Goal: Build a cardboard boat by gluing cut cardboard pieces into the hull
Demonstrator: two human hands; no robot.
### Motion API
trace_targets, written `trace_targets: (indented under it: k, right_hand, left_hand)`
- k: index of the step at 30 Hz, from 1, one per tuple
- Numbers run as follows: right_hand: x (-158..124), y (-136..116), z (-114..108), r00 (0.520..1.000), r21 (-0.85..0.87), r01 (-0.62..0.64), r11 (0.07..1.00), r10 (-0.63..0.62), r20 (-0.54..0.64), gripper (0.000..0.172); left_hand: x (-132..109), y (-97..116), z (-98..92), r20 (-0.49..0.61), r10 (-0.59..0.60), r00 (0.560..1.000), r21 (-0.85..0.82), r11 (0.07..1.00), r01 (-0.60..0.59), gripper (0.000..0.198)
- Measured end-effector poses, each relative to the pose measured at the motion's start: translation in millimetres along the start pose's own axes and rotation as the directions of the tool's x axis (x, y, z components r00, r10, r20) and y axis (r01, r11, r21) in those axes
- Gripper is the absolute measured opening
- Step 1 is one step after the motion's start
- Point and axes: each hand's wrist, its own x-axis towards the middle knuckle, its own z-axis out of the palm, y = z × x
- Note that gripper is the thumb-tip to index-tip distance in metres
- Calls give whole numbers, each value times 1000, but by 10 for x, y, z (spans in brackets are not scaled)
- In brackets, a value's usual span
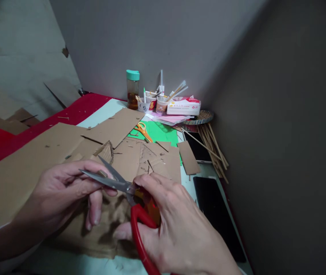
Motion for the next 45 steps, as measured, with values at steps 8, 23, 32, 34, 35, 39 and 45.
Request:
trace_targets:
  k: [8,23,32,34,35,39,45]
  right_hand:
    - [-11,-22,48,999,-3,15,1000,-15,-28,23]
    - [5,73,104,996,-53,74,996,-77,-46,6]
    - [20,119,94,998,45,42,998,-44,47,12]
    - [20,115,94,999,46,32,998,-34,40,11]
    - [21,114,97,999,50,29,998,-31,35,11]
    - [32,116,121,1000,65,19,998,-20,21,7]
    - [28,114,168,1000,-7,13,1000,-13,-12,17]
  left_hand:
    - [-29,1,42,-36,-10,999,21,1000,11,12]
    - [8,-37,-96,114,-67,991,-12,998,69,10]
    - [46,-50,-74,138,-76,988,-14,997,79,15]
    - [51,-65,-84,158,-75,985,-6,997,77,18]
    - [53,-74,-92,165,-71,984,-8,997,74,19]
    - [51,-100,-125,116,-38,993,-7,999,39,18]
    - [43,-101,-110,98,-83,992,38,996,79,17]
